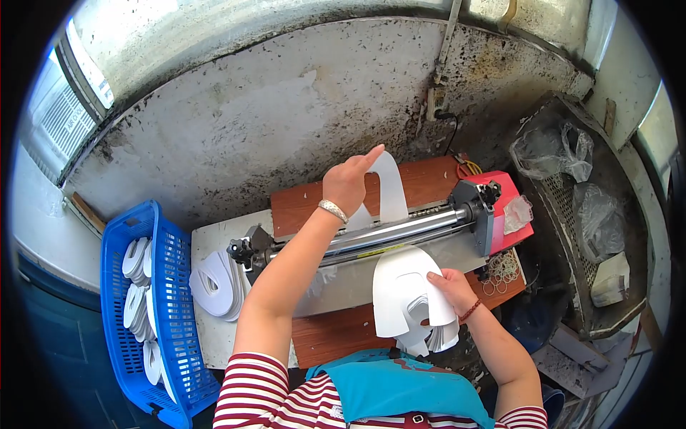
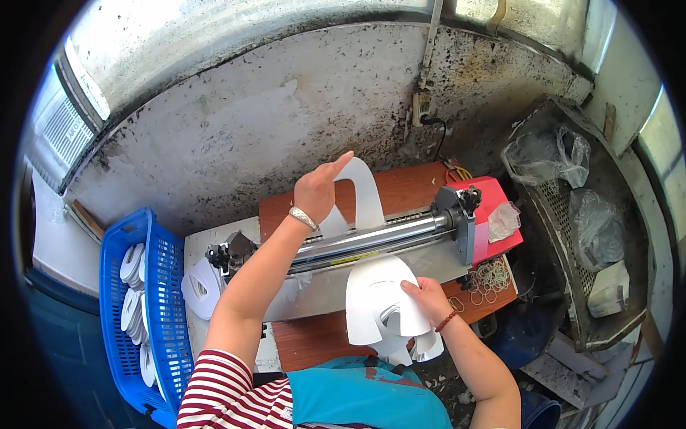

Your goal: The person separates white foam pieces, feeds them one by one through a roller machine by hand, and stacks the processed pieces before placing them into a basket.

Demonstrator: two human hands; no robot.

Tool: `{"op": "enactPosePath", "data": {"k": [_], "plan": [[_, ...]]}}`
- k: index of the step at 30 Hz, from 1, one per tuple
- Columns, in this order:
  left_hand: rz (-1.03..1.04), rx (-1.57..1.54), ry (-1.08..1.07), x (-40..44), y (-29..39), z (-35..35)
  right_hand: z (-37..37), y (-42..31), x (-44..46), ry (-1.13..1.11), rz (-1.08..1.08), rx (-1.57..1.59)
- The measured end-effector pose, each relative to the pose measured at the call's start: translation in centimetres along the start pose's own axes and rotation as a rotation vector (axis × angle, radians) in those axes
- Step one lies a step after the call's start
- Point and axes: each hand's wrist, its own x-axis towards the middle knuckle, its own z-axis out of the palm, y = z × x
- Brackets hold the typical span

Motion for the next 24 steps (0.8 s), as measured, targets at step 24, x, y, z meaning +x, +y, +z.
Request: {"op": "enactPosePath", "data": {"k": [24], "plan": [[-0.154, 0.067, -0.861, -2.0, -1.6, 4.5, 0.5, -0.1, 3.6, 0.135, -0.092, -0.162]]}}
